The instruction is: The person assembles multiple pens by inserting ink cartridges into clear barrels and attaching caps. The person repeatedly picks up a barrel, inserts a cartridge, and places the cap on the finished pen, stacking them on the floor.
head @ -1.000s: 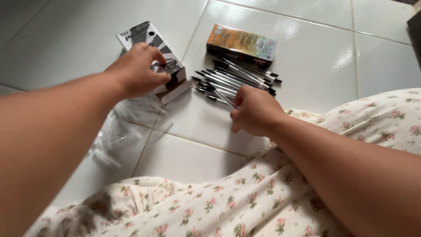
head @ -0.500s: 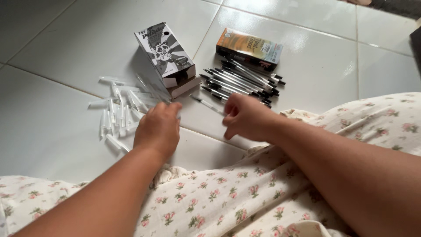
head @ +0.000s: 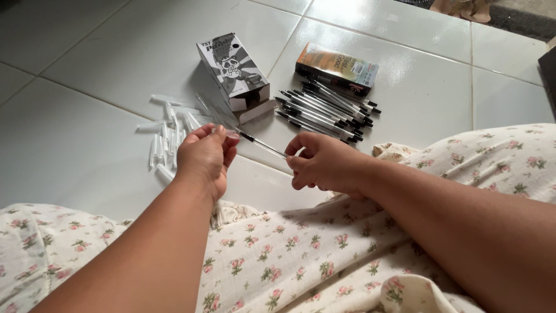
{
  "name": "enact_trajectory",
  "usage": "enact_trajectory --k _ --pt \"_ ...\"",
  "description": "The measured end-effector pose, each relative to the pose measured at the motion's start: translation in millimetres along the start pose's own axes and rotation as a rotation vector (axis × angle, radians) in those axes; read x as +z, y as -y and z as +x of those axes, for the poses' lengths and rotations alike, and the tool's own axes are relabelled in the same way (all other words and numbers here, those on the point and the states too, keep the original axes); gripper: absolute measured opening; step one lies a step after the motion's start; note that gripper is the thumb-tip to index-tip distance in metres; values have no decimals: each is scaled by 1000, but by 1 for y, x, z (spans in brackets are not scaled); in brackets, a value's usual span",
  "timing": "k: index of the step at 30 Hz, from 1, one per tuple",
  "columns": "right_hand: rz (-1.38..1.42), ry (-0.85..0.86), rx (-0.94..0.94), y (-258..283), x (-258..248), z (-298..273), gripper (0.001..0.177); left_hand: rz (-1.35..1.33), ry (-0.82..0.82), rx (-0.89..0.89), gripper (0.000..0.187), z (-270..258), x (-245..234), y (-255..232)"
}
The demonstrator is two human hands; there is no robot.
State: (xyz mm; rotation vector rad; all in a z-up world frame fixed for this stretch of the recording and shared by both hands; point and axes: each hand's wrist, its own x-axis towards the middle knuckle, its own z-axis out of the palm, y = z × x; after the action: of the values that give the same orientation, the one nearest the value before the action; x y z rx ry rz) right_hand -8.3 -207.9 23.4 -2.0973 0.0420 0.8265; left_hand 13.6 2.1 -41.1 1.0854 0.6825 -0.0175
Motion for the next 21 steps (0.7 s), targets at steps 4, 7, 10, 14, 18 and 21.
enact_trajectory --k 4,7,10,14,18,21 --pt "-37 -7 -29 -5 0 2 31 119 -1 18 27 -9 2 -3" --pt "-36 -8 -58 -7 -1 4 30 211 -7 31 28 -17 3 -5" --pt "28 -17 -112 -8 -4 7 29 248 17 24 27 -29 6 2" --pt "76 -64 -147 -12 -7 8 27 184 -22 -63 20 -33 14 9" --pt "201 -37 -166 -16 -5 13 25 58 -98 -106 17 -30 13 13" --pt "272 -39 -165 -20 0 12 24 -2 -82 -135 17 -31 11 18"
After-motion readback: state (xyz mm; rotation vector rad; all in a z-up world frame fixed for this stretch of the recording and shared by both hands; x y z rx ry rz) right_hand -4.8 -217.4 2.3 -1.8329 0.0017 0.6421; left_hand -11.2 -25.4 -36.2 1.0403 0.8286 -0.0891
